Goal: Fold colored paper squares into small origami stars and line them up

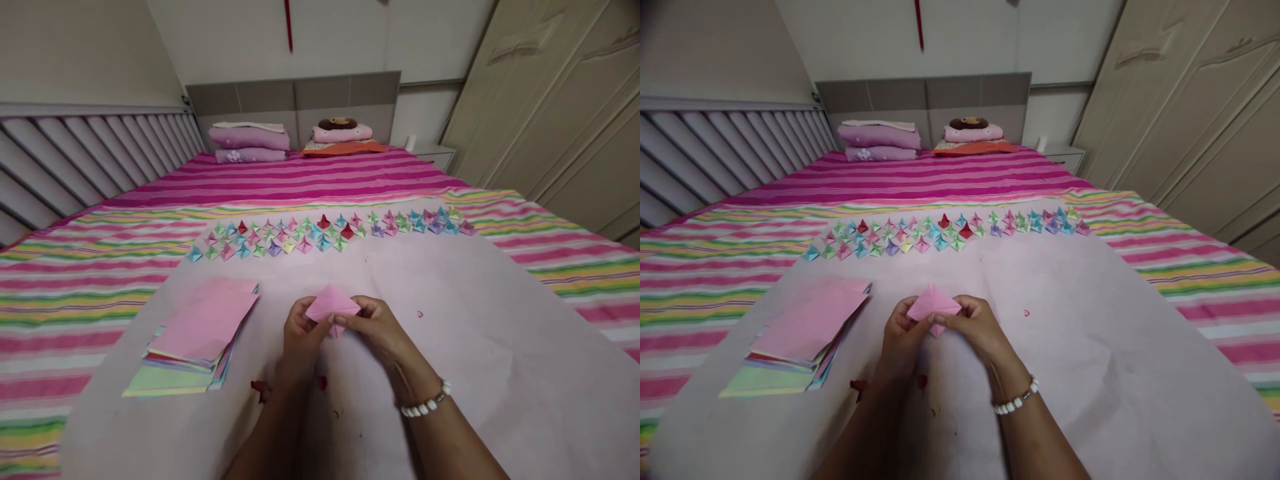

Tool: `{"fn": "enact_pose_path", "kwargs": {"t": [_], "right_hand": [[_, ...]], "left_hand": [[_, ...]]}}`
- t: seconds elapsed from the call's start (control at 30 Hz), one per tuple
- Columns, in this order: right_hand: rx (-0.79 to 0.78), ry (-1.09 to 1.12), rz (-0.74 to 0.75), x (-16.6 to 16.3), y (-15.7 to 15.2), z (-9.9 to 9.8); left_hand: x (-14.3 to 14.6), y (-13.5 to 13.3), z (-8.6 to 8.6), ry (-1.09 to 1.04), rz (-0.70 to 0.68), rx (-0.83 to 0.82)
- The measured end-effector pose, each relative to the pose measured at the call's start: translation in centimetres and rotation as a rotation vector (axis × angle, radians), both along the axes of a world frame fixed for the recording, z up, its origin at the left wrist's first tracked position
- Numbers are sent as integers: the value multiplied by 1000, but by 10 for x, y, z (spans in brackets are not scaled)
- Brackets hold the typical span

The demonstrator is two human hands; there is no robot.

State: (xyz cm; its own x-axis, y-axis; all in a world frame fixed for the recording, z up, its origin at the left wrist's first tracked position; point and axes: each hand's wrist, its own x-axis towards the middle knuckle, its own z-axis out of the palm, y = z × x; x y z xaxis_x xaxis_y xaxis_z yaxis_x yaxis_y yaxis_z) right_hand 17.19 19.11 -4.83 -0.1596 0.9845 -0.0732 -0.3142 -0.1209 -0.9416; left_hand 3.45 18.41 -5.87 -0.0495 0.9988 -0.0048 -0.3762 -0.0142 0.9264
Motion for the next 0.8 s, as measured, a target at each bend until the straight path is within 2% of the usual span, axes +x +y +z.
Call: {"fn": "enact_pose_path", "kwargs": {"t": [0.13, 0.3, 0.47, 0.63, 0.73, 0.8], "right_hand": [[-32, 44, -26, 3, 1, -2], [-42, 80, -74, 6, 3, -3], [-35, 62, -78, 4, 2, -2], [-45, 55, -131, 5, 3, -3], [-40, 68, -92, 6, 3, -4], [-25, 62, -53, 7, 3, -4]], "left_hand": [[1, -1, -1, 8, -28, 10], [-1, 2, -3, -21, 81, 31], [-1, 1, -5, 13, 69, 67], [1, 1, -6, 63, -1, 243], [-1, 1, -7, 200, -38, 360], [-3, 2, -8, 289, -37, 369]]}}
